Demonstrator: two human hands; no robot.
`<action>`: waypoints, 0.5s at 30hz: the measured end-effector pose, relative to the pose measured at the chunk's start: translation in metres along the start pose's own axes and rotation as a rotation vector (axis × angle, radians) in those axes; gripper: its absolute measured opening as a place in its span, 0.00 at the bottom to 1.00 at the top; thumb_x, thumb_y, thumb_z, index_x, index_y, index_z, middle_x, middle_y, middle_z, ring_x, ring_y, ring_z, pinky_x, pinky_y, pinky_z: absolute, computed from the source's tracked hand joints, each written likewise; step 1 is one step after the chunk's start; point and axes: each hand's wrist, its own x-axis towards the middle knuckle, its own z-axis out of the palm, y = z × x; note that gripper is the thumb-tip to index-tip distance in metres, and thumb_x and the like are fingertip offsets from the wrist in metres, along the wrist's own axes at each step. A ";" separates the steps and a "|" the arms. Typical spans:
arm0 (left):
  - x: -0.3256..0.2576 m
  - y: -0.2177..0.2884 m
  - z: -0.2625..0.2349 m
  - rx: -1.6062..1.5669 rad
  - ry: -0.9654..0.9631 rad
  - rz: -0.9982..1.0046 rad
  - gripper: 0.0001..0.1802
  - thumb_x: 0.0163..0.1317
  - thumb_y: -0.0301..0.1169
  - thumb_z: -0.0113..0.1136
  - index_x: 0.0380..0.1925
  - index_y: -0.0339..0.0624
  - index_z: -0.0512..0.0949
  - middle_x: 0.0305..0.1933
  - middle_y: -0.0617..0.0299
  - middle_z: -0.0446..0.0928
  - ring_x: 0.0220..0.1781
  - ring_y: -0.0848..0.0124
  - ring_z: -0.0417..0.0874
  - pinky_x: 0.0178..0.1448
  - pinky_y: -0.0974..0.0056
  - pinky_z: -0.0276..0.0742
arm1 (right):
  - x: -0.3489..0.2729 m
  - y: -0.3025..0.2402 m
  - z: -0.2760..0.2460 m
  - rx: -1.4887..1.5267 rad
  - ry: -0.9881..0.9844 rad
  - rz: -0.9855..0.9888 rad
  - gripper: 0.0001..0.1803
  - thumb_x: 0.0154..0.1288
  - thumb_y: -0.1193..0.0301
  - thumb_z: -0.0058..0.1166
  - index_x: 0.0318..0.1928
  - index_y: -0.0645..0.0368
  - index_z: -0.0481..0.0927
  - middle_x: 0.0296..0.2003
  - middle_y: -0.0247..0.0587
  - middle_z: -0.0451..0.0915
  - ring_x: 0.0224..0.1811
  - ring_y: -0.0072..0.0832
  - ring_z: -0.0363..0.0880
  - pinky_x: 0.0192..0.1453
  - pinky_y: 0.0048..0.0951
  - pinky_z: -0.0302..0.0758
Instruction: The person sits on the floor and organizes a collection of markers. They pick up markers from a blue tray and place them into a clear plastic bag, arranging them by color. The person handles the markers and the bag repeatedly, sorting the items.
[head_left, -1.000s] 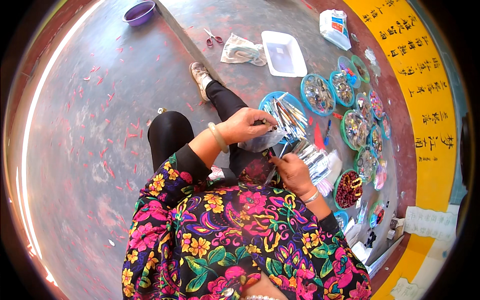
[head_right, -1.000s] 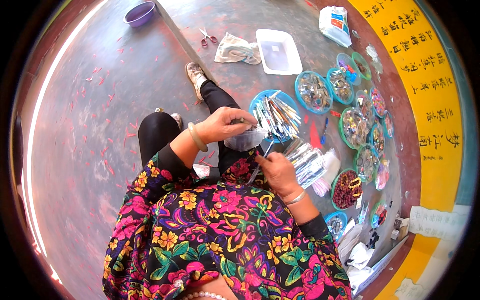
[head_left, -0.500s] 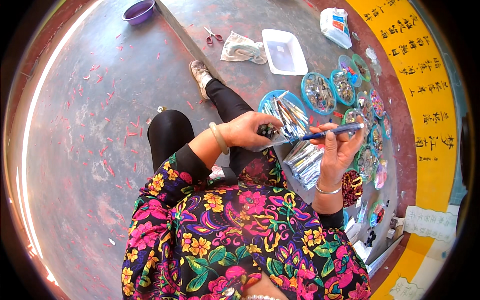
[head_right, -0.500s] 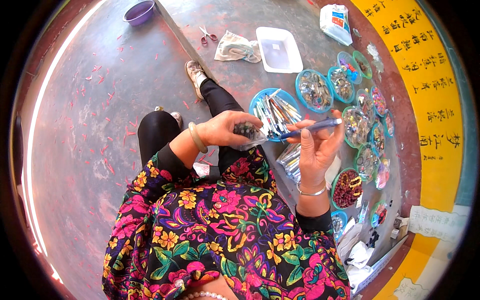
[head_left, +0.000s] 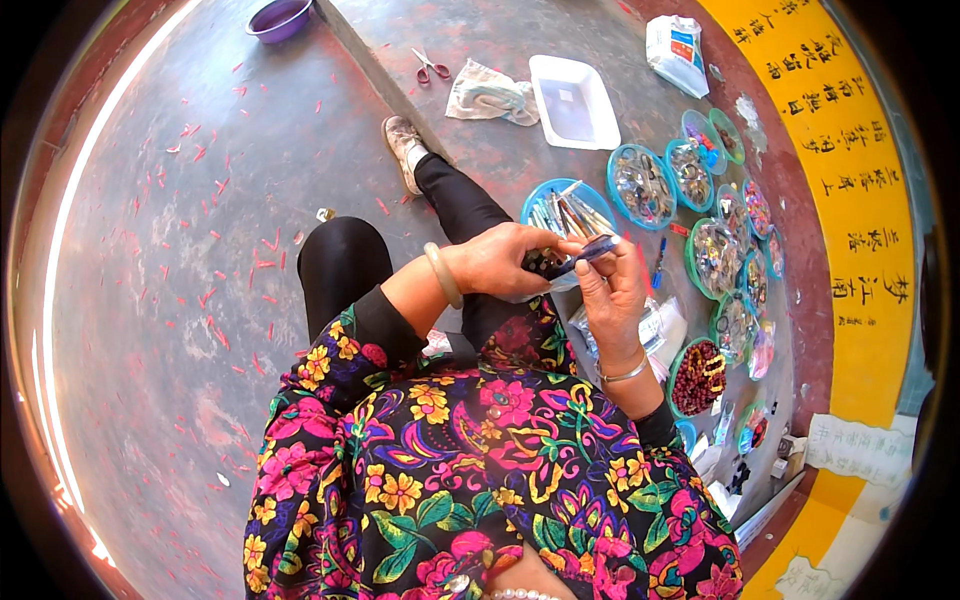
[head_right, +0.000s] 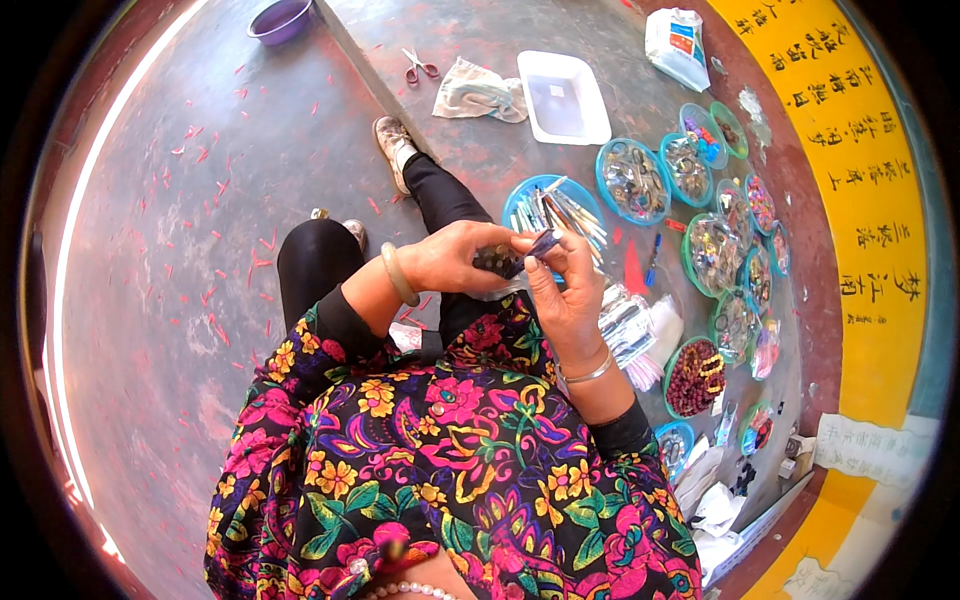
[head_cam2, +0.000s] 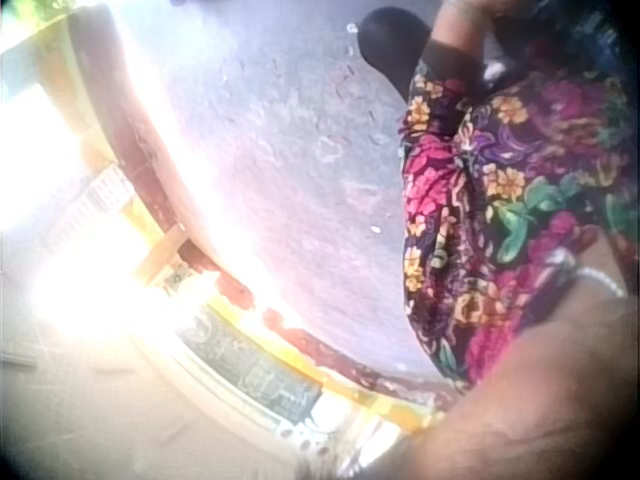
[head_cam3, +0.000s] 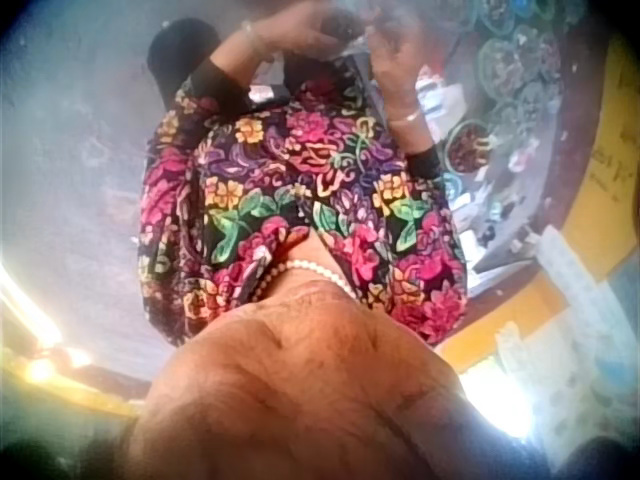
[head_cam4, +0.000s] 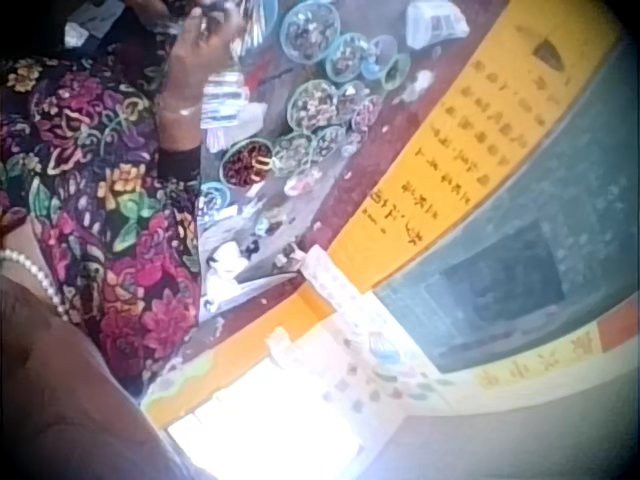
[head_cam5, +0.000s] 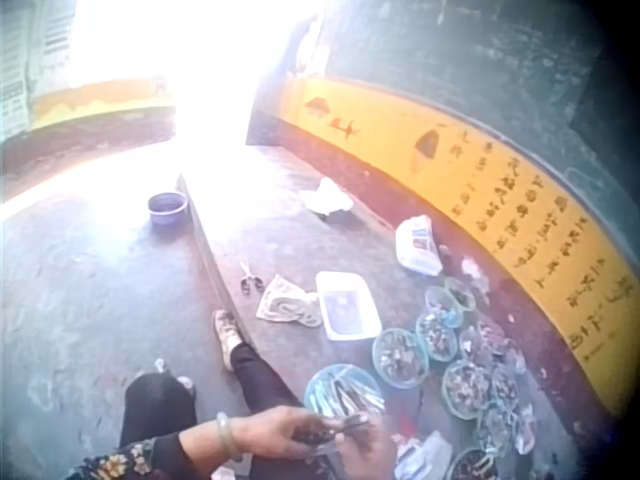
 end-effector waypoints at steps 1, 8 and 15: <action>0.000 0.000 -0.001 0.014 -0.012 -0.035 0.28 0.48 0.28 0.67 0.52 0.33 0.74 0.46 0.49 0.79 0.48 0.63 0.81 0.54 0.61 0.74 | -0.002 -0.004 0.001 -0.019 0.011 0.099 0.13 0.65 0.75 0.55 0.49 0.65 0.71 0.45 0.46 0.81 0.49 0.30 0.80 0.56 0.30 0.74; 0.000 -0.002 -0.001 0.049 -0.038 -0.055 0.26 0.49 0.28 0.66 0.50 0.35 0.75 0.45 0.49 0.79 0.48 0.61 0.81 0.54 0.61 0.74 | 0.002 0.000 -0.008 -0.270 0.023 -0.040 0.13 0.63 0.73 0.57 0.47 0.61 0.79 0.49 0.45 0.79 0.57 0.35 0.75 0.58 0.31 0.70; -0.001 -0.006 -0.001 0.075 -0.016 0.023 0.24 0.52 0.31 0.65 0.50 0.35 0.75 0.47 0.49 0.79 0.48 0.59 0.81 0.55 0.61 0.74 | 0.002 0.019 -0.037 -0.168 0.178 0.111 0.12 0.66 0.74 0.52 0.49 0.63 0.78 0.47 0.39 0.80 0.48 0.23 0.76 0.53 0.25 0.71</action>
